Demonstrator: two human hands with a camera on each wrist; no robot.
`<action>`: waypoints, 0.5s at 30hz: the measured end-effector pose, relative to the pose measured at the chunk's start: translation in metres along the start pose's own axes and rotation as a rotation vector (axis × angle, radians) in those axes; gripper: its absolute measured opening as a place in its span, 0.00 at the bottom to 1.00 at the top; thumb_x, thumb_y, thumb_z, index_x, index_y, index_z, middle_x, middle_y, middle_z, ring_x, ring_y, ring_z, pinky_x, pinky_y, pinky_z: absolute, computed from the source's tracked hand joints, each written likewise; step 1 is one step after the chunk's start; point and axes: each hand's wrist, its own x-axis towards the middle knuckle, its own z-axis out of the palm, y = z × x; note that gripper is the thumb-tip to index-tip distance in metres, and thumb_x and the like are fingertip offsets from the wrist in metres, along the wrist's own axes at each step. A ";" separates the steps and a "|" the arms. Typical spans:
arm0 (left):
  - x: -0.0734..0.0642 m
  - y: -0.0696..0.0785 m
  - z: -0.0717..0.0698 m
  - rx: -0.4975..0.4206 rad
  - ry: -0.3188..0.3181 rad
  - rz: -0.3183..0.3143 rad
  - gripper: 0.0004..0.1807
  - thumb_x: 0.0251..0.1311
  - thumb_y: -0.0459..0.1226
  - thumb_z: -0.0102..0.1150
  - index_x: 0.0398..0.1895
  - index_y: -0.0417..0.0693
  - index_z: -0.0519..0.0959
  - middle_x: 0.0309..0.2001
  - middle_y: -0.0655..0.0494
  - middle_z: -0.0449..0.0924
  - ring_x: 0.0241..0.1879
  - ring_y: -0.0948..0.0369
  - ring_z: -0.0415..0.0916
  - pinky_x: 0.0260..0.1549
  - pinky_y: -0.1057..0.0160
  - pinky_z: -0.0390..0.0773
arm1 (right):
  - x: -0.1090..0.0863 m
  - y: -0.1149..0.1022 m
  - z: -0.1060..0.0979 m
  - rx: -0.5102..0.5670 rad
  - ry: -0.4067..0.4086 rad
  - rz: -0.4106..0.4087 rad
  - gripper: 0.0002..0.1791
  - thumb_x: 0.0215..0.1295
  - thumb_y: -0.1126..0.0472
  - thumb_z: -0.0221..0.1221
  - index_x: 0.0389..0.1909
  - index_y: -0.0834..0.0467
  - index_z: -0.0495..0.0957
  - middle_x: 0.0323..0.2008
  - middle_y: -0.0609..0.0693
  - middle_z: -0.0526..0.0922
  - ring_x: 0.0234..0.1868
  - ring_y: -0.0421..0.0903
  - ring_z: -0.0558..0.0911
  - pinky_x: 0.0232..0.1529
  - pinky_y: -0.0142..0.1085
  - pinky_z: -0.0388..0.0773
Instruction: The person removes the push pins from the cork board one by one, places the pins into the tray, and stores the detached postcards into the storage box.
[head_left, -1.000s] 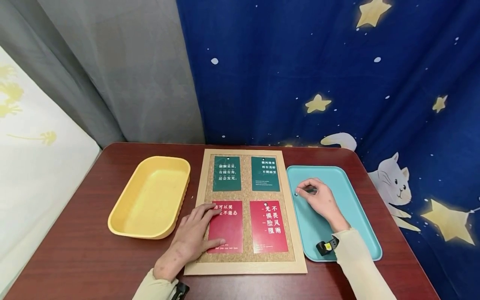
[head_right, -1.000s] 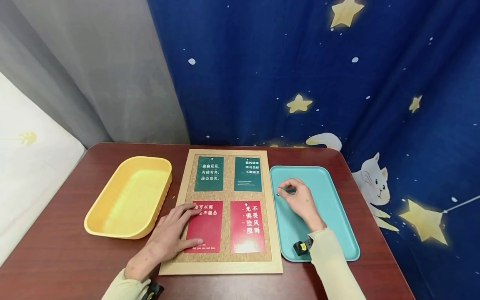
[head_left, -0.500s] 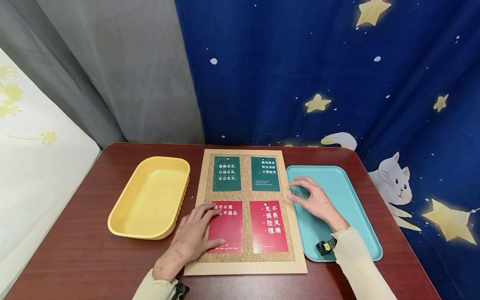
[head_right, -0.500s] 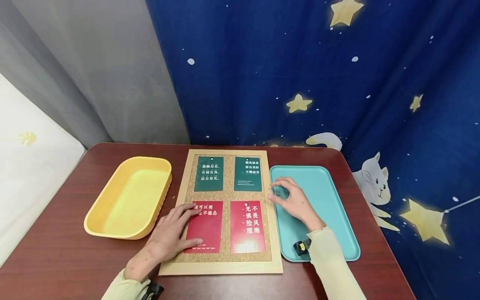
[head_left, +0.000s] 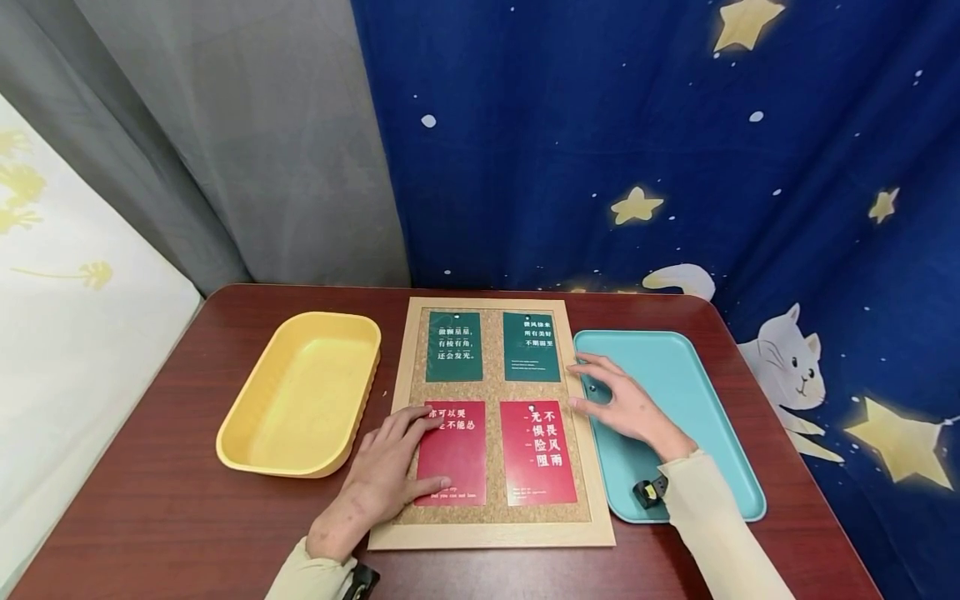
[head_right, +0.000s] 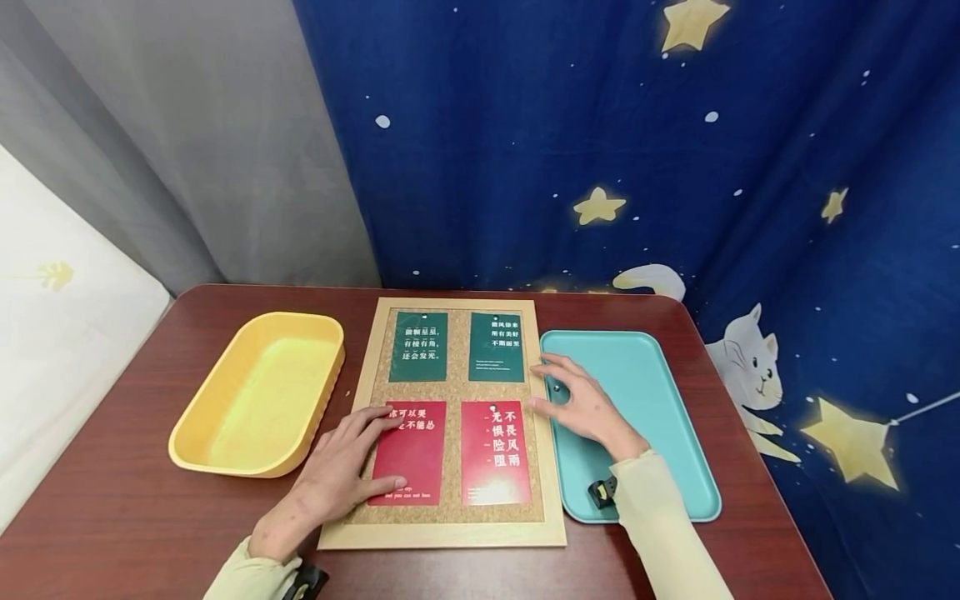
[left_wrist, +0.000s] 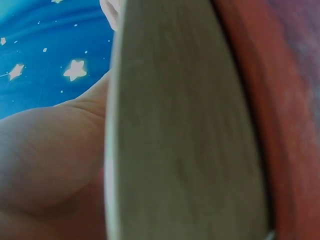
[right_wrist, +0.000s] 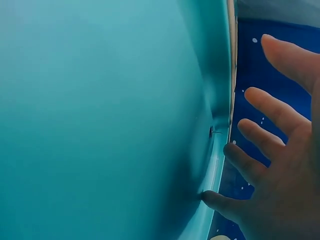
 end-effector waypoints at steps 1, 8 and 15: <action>0.000 0.000 0.000 0.000 0.005 0.002 0.45 0.50 0.58 0.78 0.70 0.55 0.73 0.75 0.53 0.66 0.75 0.50 0.62 0.67 0.39 0.71 | 0.000 0.000 0.000 -0.008 -0.003 -0.005 0.34 0.66 0.48 0.71 0.71 0.51 0.76 0.79 0.53 0.65 0.80 0.61 0.63 0.72 0.65 0.67; 0.000 0.000 0.000 -0.001 0.003 0.000 0.45 0.50 0.58 0.78 0.70 0.55 0.73 0.75 0.53 0.66 0.75 0.50 0.62 0.67 0.39 0.71 | 0.001 -0.001 0.002 -0.103 -0.031 -0.030 0.34 0.68 0.46 0.68 0.73 0.48 0.74 0.80 0.52 0.64 0.80 0.62 0.62 0.73 0.68 0.64; 0.000 0.000 0.001 0.004 -0.006 -0.006 0.45 0.50 0.59 0.78 0.71 0.56 0.73 0.75 0.54 0.65 0.76 0.50 0.62 0.67 0.39 0.70 | 0.002 -0.003 0.003 -0.115 -0.062 -0.043 0.33 0.70 0.49 0.66 0.74 0.47 0.72 0.81 0.51 0.64 0.81 0.61 0.61 0.77 0.70 0.53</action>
